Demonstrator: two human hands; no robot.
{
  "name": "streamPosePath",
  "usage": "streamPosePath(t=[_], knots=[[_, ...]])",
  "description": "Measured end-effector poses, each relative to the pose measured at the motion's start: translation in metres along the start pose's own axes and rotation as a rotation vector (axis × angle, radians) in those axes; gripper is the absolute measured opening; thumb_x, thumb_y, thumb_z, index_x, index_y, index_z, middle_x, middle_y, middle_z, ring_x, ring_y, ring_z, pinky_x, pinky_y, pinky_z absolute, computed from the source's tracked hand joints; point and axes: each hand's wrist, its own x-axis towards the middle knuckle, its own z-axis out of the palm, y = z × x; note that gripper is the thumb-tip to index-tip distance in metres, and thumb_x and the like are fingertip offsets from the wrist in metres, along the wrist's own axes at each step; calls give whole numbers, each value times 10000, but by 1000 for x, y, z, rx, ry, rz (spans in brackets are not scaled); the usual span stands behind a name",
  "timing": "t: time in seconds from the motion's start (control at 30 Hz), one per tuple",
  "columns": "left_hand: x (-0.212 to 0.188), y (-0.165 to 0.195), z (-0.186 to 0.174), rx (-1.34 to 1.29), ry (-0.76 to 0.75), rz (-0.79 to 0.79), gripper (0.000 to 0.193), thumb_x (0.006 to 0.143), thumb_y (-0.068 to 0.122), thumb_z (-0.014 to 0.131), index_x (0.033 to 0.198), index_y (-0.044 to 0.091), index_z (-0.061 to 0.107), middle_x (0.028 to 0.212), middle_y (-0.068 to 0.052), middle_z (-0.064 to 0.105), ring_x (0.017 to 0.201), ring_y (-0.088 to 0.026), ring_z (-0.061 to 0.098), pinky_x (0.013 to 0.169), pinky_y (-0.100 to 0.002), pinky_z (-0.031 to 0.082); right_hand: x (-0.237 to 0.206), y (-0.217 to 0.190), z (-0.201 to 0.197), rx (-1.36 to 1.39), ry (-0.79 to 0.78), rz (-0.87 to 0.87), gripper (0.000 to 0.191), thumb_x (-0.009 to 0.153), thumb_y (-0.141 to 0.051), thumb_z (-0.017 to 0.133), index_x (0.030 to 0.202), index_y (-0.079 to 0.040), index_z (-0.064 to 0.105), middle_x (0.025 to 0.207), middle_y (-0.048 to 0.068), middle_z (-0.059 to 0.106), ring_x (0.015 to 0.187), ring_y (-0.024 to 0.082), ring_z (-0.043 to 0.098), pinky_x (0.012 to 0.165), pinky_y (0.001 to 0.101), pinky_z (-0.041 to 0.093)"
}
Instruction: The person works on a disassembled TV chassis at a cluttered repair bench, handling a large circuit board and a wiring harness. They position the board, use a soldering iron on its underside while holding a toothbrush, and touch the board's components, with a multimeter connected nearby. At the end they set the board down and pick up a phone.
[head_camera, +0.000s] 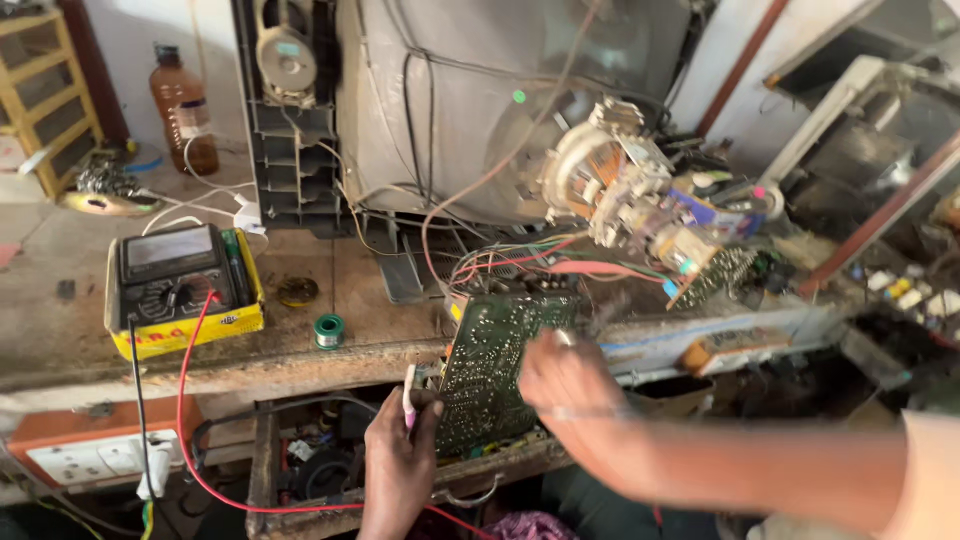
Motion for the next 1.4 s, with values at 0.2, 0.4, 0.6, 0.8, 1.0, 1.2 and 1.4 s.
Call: streamPosePath(t=[0.2,0.4,0.6,0.8,1.0,1.2,1.4], knots=[[-1,1,8,-18,-12,-48,115,906,84,708,965,-14,691,740,-84,676,621,-135,563,555,-317,456,-59,-9,18,197,71,65,107,752,-181,665,810,-129,592,783,27,538,650,162,603,505,321,519],[-3,2,10,-5,20,-28,99,910,78,715,963,-2,691,694,-26,647,595,-67,507,519,-263,419,-84,-3,28,750,760,518,259,795,-184,755,1006,-35,738,823,125,719,553,255,667,540,356,549],[-3,2,17,-9,28,-104,80,926,74,705,955,3,684,648,-2,569,566,-67,432,492,-274,340,-111,-45,72,1185,972,721,258,944,-153,642,1132,17,689,880,148,754,784,215,773,708,296,603],[-3,-2,20,46,53,14,84,935,78,703,945,1,672,681,26,571,602,-38,441,518,-245,365,-85,-88,106,1732,1182,856,311,1062,-174,555,1217,70,669,873,159,760,784,206,757,748,320,608],[-2,-6,24,54,63,-91,108,938,113,704,962,12,673,665,17,552,564,-49,401,485,-268,308,-64,-96,124,1864,1252,999,330,1072,-180,535,1186,102,664,925,199,740,727,214,749,701,336,627],[-3,-12,25,57,65,-91,137,954,145,701,974,14,668,655,35,548,550,-41,399,474,-255,304,-53,-94,125,1897,1258,1020,320,1065,-140,554,1204,133,648,901,199,736,718,218,742,700,323,620],[-4,-14,25,82,71,-94,142,948,148,705,985,16,670,631,29,534,533,-44,393,469,-257,298,-51,-88,125,1843,1288,966,315,1074,-125,543,1214,140,641,901,198,731,743,206,746,720,302,613]])
